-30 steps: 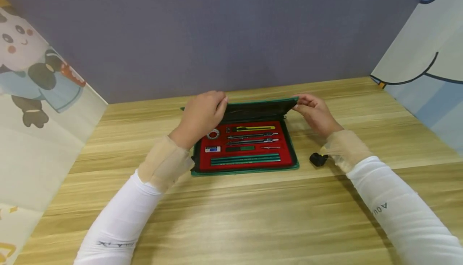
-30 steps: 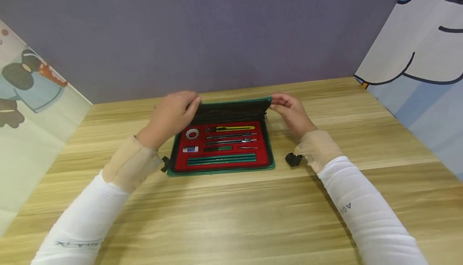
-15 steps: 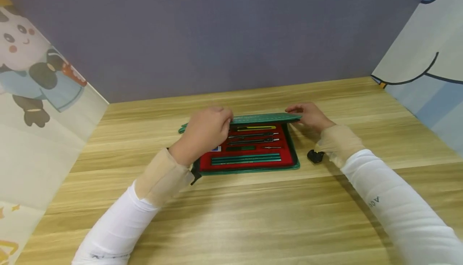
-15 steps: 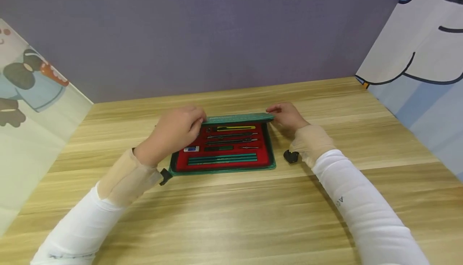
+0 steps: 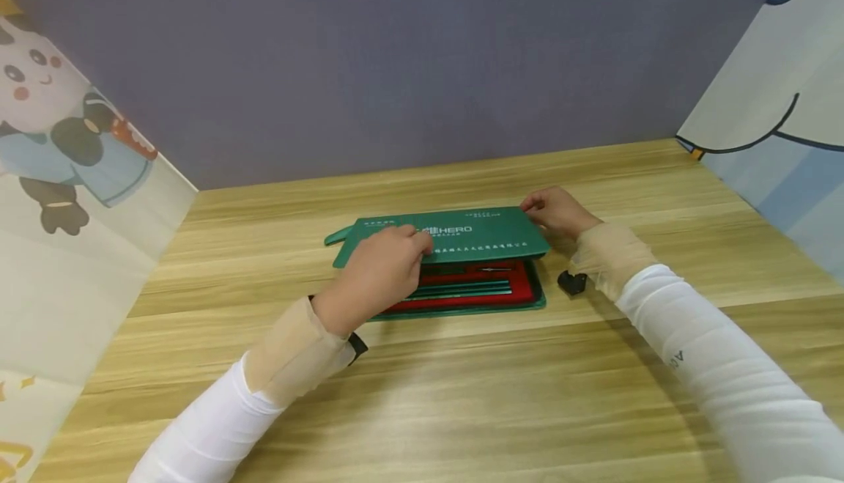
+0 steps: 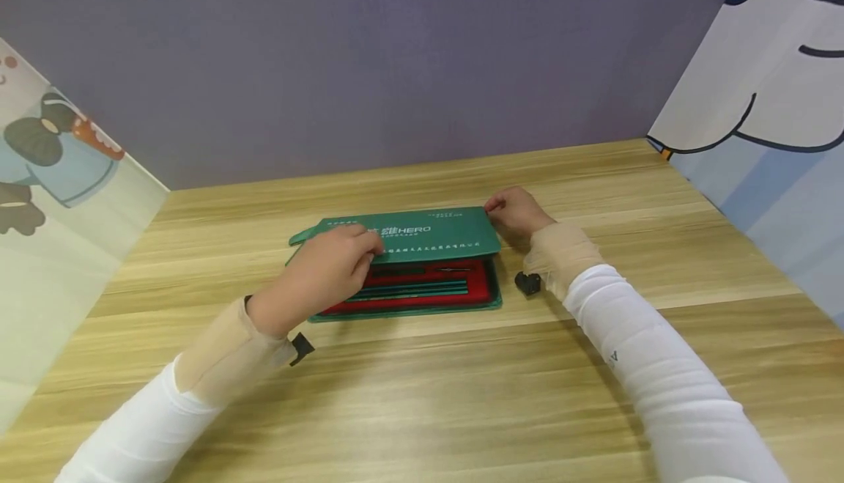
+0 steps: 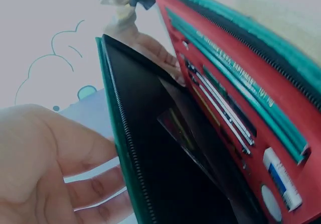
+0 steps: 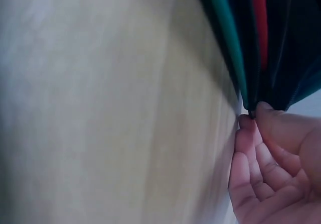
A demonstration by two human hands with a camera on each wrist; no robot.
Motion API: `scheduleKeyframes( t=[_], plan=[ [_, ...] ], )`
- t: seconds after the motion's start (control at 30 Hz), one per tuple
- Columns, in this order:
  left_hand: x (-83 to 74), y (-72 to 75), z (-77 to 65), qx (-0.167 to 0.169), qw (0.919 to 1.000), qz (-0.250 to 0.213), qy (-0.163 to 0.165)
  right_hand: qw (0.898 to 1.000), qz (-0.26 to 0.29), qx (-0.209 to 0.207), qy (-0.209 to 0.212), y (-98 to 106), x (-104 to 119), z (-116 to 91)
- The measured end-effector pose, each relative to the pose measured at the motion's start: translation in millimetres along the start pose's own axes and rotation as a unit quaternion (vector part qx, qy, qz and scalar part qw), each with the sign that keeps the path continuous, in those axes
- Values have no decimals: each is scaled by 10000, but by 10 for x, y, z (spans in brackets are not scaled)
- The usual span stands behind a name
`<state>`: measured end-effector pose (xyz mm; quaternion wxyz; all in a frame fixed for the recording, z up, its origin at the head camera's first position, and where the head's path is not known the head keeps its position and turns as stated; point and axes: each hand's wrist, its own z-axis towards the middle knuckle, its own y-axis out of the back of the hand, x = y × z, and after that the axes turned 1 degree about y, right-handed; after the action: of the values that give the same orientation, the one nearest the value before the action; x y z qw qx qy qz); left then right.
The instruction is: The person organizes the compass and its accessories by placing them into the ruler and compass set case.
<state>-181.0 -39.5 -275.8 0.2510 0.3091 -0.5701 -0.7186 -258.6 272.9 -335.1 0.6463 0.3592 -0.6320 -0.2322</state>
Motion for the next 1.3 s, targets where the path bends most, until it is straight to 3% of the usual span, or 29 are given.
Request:
scheduleKeyframes(
  t=[0.13, 0.37, 0.6, 1.03, 1.3],
  plan=[
    [-11, -42, -25, 40, 10000, -64, -21, 9999, 93, 19, -86, -11, -16, 19],
    [7, -123, -23, 447, 9989, -132, 52, 9994, 227, 72, -265, -23, -11, 15],
    [6, -241, -6, 843, 9964, -35, 107, 10000, -28, -5, -39, -49, 1, 30],
    [123, -383, 92, 1591, 9870, -196, -93, 9997, 106, 152, 164, -25, -13, 25],
    [126, -373, 120, 1565, 9873, -210, -195, 9990, -138, 376, 214, 20, -67, 27]
  ],
)
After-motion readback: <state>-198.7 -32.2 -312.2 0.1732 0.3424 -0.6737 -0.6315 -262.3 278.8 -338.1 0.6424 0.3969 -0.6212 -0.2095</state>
